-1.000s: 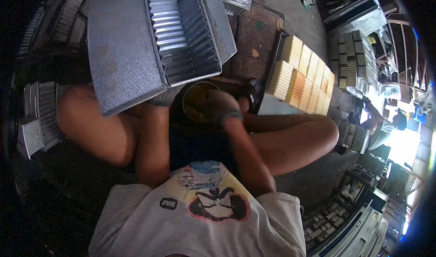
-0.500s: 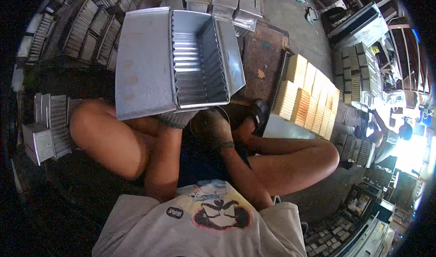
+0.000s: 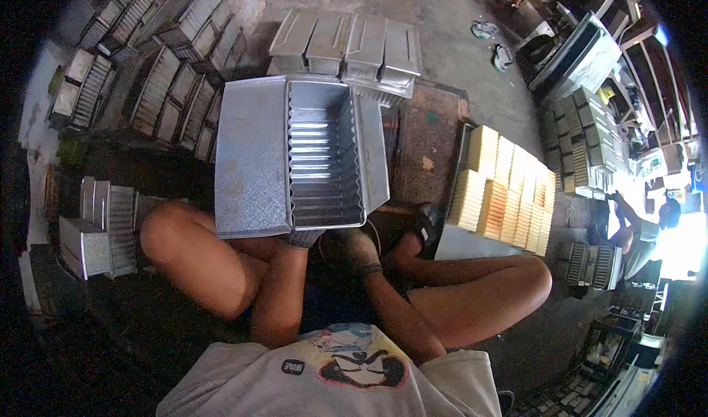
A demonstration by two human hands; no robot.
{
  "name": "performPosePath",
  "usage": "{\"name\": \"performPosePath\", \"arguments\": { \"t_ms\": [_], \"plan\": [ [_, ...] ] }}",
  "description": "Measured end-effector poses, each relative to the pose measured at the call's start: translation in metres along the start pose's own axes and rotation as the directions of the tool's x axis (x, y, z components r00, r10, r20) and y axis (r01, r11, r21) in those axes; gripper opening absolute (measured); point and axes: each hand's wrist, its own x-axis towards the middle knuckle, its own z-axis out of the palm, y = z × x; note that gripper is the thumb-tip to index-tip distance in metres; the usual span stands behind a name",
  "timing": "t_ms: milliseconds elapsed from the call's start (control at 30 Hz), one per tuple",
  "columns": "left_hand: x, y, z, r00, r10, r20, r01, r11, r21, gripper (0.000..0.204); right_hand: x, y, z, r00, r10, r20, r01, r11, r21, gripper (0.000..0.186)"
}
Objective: The person prepares bread tins and arranges loaves. The person applies grease to the inside of a metal tin with a brush, places a loaf of bread into the tin, and stacks the filled tins onto a pile.
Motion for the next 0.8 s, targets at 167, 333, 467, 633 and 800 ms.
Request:
{"name": "performPosePath", "arguments": {
  "t_ms": [167, 333, 467, 633, 800],
  "plan": [
    [0.001, 0.014, 0.001, 0.994, 0.109, 0.033, -0.113, 0.976, 0.184, 0.054, -0.017, -0.023, -0.117, 0.978, 0.203, 0.051, -0.188, 0.750, 0.634, 0.026],
    [0.012, 0.007, 0.015, 0.994, 0.100, 0.048, -0.109, 0.959, 0.263, 0.054, -0.063, -0.143, -0.332, 0.776, 0.358, -0.520, 0.122, 0.723, 0.680, 0.022],
    [0.033, -0.020, 0.017, 1.000, -0.007, 0.026, -0.001, 0.955, 0.295, 0.055, -0.059, -0.206, -0.339, 0.931, -0.366, -0.016, 0.364, 0.922, 0.133, 0.031],
    [0.037, -0.026, 0.018, 0.999, -0.054, -0.002, 0.053, 0.952, 0.302, 0.055, -0.001, -0.213, -0.338, 0.966, -0.252, -0.057, 0.215, 0.906, -0.366, 0.032],
    [0.025, -0.020, 0.016, 0.999, -0.037, -0.016, 0.041, 0.948, 0.315, 0.056, -0.010, -0.245, -0.333, 0.952, -0.040, 0.304, 0.243, 0.701, -0.670, 0.024]
  ]
}}
